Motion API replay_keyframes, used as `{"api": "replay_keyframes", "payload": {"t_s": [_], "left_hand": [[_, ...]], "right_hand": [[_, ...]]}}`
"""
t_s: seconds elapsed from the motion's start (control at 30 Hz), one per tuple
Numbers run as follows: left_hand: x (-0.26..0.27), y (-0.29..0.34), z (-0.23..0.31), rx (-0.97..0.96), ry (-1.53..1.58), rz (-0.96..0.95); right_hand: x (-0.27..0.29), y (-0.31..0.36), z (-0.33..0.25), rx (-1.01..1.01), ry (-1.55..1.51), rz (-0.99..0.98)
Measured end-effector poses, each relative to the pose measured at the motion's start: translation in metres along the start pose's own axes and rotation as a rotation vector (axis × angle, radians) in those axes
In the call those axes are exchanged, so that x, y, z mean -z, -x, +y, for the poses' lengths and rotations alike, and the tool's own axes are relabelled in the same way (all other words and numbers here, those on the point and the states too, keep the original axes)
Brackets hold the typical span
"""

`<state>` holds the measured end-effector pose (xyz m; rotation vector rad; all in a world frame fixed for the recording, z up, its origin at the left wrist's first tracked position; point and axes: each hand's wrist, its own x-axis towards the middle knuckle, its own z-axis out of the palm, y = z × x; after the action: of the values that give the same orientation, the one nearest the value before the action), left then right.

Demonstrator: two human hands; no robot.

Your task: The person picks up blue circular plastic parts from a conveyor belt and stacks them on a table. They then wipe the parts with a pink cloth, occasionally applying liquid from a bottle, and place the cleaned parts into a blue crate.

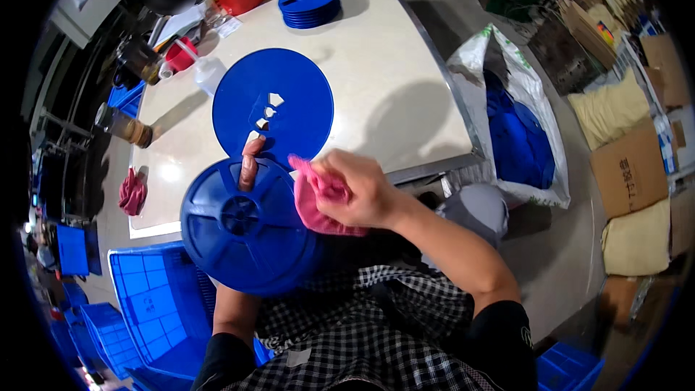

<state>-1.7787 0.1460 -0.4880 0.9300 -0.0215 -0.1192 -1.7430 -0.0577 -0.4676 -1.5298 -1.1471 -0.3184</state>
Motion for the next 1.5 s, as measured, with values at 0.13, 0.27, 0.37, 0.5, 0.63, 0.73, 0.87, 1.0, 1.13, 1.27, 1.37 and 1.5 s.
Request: {"api": "replay_keyframes", "payload": {"t_s": [0.13,0.27,0.37,0.5,0.63,0.73,0.87,1.0,1.13,1.27,1.37,1.5], "left_hand": [[0.013,0.003,0.011,-0.038,-0.021,0.025],[0.018,0.017,0.009,-0.023,-0.072,0.055],[0.010,0.020,0.007,0.011,-0.105,0.028],[0.001,0.025,-0.001,0.072,-0.144,-0.010],[-0.019,0.016,-0.020,0.158,-0.169,-0.106],[-0.035,0.015,-0.038,0.227,-0.188,-0.171],[-0.048,0.014,-0.055,0.285,-0.192,-0.236],[-0.049,0.014,-0.052,0.267,-0.193,-0.221],[-0.039,0.019,-0.042,0.234,-0.166,-0.184],[-0.027,0.012,-0.021,0.145,-0.080,-0.140],[-0.016,0.007,-0.015,0.083,-0.058,-0.092],[-0.016,0.011,-0.007,0.102,-0.125,-0.081]], "right_hand": [[-0.028,0.011,-0.043,0.207,-0.119,-0.182],[-0.012,-0.002,-0.055,0.174,-0.455,-0.149],[0.032,-0.014,-0.041,-0.035,-0.340,0.178],[0.060,-0.040,-0.015,-0.229,-0.023,0.677],[0.082,-0.053,0.019,-0.133,0.505,0.664],[0.055,-0.068,0.013,-0.148,0.471,0.456],[0.002,-0.059,-0.007,-0.043,0.254,-0.120],[0.043,-0.061,0.027,-0.193,0.656,0.288],[0.033,-0.053,0.008,0.176,0.470,0.267],[0.006,-0.018,-0.032,0.368,0.517,-0.023],[0.056,-0.028,0.003,0.252,0.787,0.181],[0.029,-0.020,0.002,0.289,0.606,0.149]]}}
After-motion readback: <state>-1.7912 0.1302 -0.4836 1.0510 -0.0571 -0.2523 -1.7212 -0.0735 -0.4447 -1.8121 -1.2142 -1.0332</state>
